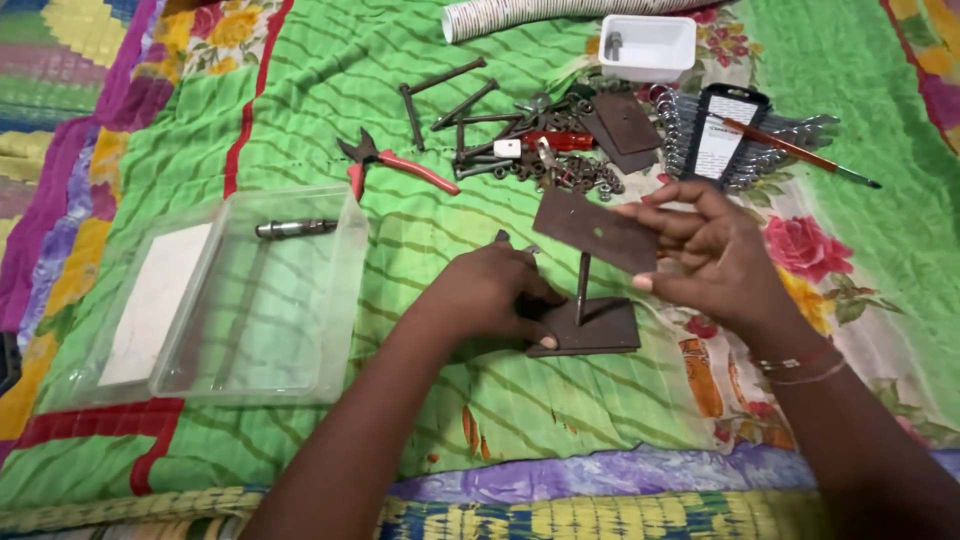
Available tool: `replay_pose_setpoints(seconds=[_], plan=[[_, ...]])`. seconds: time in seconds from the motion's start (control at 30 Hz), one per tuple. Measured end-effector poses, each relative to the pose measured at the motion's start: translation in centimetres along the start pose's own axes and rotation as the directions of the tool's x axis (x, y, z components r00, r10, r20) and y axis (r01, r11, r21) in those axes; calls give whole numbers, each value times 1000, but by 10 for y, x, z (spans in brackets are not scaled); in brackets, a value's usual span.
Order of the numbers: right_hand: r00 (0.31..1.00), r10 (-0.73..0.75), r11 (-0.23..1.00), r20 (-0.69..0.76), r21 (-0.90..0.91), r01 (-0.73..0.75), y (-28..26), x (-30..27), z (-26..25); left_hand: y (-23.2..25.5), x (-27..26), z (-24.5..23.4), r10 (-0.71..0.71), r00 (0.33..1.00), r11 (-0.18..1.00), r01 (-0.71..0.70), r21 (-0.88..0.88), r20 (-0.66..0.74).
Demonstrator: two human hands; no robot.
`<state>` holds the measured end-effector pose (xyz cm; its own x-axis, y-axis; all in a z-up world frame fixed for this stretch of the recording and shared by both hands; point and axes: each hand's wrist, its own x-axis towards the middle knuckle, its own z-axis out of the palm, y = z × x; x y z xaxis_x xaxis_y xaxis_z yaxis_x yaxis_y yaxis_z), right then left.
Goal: The person assembles small metal parts on a bed. They pick up a metal plate, insert a bolt, and tighten a nut by hand. They then place the assembled part into a clear plastic container and continue handling other metal pieces.
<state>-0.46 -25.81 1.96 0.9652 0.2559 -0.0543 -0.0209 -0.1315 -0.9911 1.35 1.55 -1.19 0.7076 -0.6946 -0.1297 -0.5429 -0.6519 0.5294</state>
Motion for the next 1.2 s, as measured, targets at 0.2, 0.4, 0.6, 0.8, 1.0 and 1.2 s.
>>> replay_pose_setpoints(seconds=[0.2,0.4,0.6,0.8,1.0,1.2], plan=[[968,-133,987,211,115,110,8,-1,5,3,-4,-2,-55,998,996,55,-66,4],[958,-156,984,241,-41,171,2,-1,0,5,-1,-2,-172,985,983,172,-59,1],[941,-76,968,331,-200,149,5,5,-3,-5,-2,0,-53,998,995,50,-89,-36],[907,18,960,421,-260,102,4,12,-3,-50,-9,-10,-125,992,889,105,-446,-17],[826,136,947,547,-316,53,4,8,1,-33,-4,6,-180,977,939,135,-316,-117],[824,199,887,530,-456,78,7,9,-1,2,-4,-8,-189,982,981,189,-34,6]])
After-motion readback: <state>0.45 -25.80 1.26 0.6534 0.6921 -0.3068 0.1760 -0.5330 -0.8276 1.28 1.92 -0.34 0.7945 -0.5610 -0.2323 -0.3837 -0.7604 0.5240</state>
